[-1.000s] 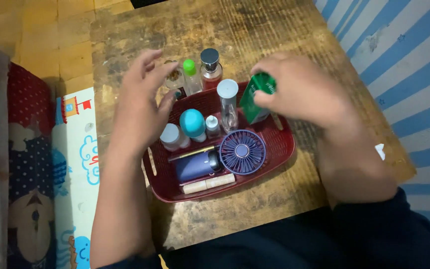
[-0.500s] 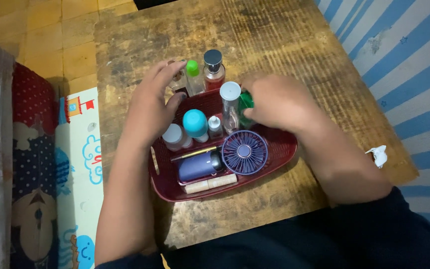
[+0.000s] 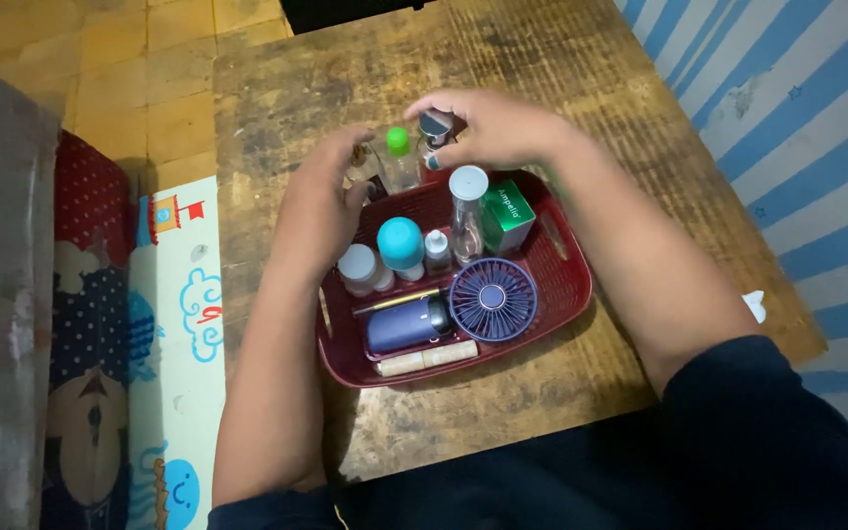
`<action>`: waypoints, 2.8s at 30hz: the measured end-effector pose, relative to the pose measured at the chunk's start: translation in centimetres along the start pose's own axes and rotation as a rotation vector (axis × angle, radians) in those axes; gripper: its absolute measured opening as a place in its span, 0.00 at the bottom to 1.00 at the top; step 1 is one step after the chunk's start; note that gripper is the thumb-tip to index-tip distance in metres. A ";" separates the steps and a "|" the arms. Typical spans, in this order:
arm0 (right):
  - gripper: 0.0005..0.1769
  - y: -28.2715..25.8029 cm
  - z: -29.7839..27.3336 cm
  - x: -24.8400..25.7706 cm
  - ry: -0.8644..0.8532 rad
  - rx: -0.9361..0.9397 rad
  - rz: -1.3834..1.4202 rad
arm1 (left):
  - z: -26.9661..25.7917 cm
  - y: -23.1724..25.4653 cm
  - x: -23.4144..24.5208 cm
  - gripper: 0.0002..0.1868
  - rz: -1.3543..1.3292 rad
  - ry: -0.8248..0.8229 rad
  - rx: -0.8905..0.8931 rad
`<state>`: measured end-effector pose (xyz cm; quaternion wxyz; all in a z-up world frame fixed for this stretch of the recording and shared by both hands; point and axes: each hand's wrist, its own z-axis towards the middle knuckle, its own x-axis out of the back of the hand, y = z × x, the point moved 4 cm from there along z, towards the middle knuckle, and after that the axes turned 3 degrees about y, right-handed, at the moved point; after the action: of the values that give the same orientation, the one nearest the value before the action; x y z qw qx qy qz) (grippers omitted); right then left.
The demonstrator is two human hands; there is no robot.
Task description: Organizing various personal care products, bottles, and small electronics into a red plastic basket on a wooden surface.
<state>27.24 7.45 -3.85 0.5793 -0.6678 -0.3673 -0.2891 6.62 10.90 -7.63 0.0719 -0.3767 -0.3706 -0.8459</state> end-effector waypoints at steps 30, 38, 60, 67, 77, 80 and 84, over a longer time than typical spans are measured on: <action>0.15 2.6 -16.5 4.9 0.372 0.244 -0.106 | -6.2 11.2 7.5 0.24 0.226 -0.244 -0.140; 0.15 2.6 -15.1 1.8 0.259 0.058 -0.179 | -6.3 9.8 7.0 0.25 0.153 -0.260 -0.026; 0.16 -1.4 -19.1 5.5 0.611 0.648 0.183 | -4.9 13.3 12.4 0.20 0.235 0.016 -0.154; 0.09 -5.5 -13.6 5.0 0.658 0.897 0.009 | -0.6 11.5 7.7 0.26 0.105 -0.059 -0.152; 0.18 -4.6 -7.7 3.1 0.403 0.572 0.003 | -0.5 8.9 6.4 0.30 0.080 -0.057 -0.127; 0.15 -4.8 -6.5 2.6 0.312 0.426 0.032 | -0.9 9.0 7.0 0.28 0.083 -0.060 -0.044; 0.13 -4.8 -5.2 1.7 0.195 0.240 -0.007 | -1.6 8.9 7.9 0.29 0.086 -0.001 -0.108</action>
<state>24.42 2.86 1.11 0.6868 -0.5612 -0.3435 -0.3088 3.65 4.75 2.24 0.0875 -0.3960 -0.3081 -0.8606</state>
